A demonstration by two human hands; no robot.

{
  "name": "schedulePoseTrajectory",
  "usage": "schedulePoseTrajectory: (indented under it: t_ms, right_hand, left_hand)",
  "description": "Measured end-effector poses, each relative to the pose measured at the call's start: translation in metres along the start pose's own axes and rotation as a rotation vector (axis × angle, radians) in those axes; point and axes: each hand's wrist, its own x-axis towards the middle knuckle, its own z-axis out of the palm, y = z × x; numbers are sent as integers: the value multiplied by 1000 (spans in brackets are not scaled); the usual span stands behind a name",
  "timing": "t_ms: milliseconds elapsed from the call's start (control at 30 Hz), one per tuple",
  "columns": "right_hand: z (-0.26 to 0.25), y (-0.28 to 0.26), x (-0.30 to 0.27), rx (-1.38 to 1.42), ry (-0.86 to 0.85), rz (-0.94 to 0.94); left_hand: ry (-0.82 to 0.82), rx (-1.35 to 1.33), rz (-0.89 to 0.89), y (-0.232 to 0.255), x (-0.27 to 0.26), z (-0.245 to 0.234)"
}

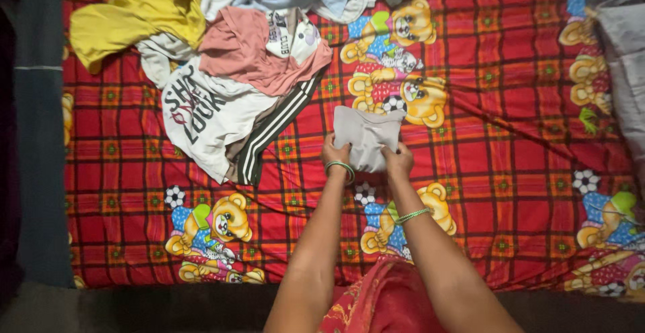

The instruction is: The person folds a pair of trousers and a t-shirt by hand on a bed and then places them on a nearby shelf.

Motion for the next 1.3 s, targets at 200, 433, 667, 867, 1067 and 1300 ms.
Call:
schedulePoseTrajectory:
  t_ms: [200, 433, 667, 867, 1067, 1300]
  right_hand:
    - [-23, -31, -1, 143, 62, -109]
    - [-61, -81, -7, 140, 97, -350]
    - [-101, -134, -23, 221, 133, -467]
    - [-144, -145, -35, 87, 320, -596]
    - [-198, -144, -46, -47, 471, -518]
    - [-252, -140, -58, 55, 599, -570]
  left_hand:
    - [95, -121, 86, 36, -4, -17]
    - [124, -316, 128, 107, -50, -54]
    - [151, -324, 183, 184, -93, -81]
    - [37, -343, 345, 213, -113, -74]
    - [-106, -521, 477, 236, -136, -38]
    - [-236, -464, 507, 266, -177, -14]
